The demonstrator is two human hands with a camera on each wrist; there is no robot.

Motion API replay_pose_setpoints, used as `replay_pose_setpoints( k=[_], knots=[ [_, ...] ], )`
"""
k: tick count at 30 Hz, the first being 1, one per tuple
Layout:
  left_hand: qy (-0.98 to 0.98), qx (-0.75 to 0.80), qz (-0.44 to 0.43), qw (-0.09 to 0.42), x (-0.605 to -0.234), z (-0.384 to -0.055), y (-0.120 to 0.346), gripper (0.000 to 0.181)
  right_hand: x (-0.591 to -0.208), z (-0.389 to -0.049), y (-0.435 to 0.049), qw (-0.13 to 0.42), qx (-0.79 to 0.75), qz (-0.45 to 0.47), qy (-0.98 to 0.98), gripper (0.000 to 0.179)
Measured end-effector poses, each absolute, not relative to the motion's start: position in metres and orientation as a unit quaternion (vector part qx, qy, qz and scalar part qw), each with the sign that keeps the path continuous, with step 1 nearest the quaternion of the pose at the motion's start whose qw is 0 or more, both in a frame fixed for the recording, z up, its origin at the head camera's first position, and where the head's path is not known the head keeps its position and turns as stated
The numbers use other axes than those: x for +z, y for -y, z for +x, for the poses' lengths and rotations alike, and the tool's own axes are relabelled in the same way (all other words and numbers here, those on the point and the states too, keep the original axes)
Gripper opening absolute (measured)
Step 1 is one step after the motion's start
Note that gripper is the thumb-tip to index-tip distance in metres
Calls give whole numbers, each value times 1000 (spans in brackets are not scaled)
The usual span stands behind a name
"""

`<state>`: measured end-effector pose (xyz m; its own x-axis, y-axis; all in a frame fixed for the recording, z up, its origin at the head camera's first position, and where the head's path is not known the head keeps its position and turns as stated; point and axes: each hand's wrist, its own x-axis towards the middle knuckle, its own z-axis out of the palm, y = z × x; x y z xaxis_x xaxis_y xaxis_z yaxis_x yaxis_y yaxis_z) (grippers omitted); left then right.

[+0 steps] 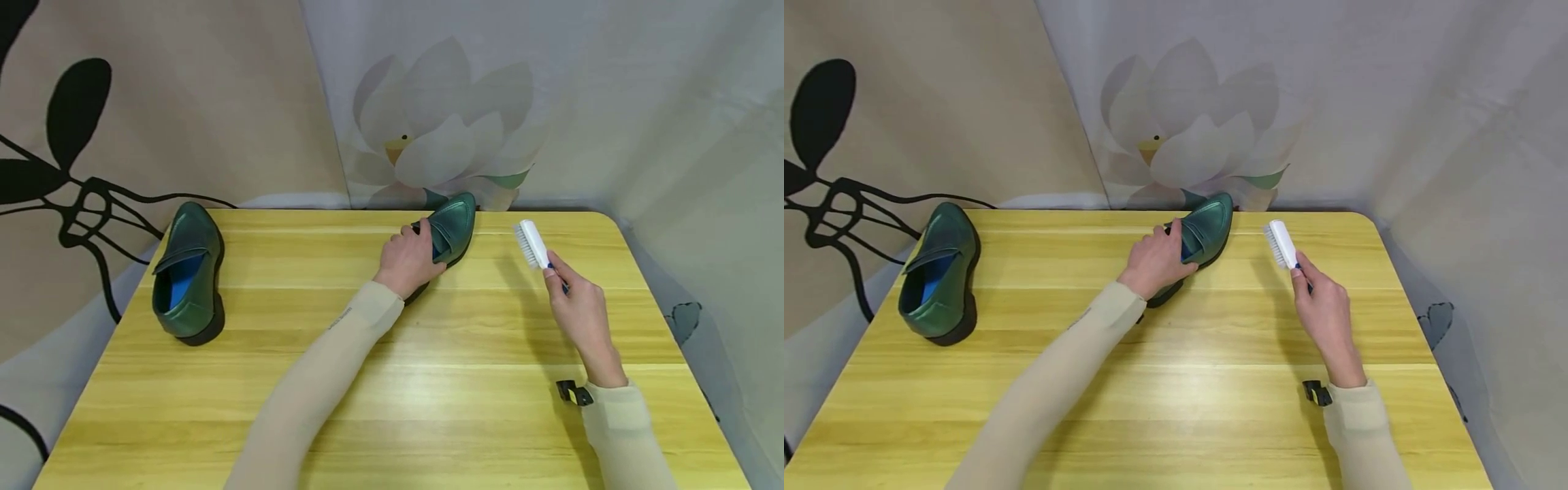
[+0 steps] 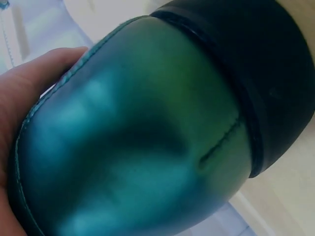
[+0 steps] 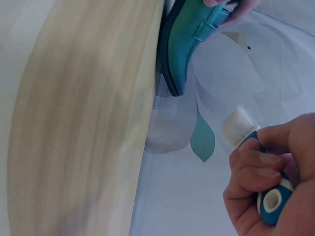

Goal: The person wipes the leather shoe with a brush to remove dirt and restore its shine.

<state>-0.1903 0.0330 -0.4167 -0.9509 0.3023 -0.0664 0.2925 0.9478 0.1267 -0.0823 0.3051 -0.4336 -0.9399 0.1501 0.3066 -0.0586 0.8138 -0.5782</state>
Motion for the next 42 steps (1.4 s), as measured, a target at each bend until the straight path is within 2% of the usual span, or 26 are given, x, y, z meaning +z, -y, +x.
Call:
replay_pose_setpoints(
  k=[6, 13, 24, 33, 42],
  knots=[
    [-983, 86, 153, 57, -413, -191, -26, 87, -434, -82, -303, 166, 304, 0, 938, 42],
    [-971, 189, 130, 69, -408, -183, 1, 90, -432, -82, -299, 164, 307, 12, 937, 42],
    [-953, 293, 71, 5, -399, -153, 88, 93, -433, -85, -286, 160, 315, 29, 935, 42],
    [-959, 282, 13, -2, -398, -138, 145, 93, -435, -88, -282, 152, 320, 34, 935, 43],
    [-964, 265, -23, -3, -397, -133, 173, 93, -434, -91, -276, 147, 324, 37, 934, 43]
  ],
)
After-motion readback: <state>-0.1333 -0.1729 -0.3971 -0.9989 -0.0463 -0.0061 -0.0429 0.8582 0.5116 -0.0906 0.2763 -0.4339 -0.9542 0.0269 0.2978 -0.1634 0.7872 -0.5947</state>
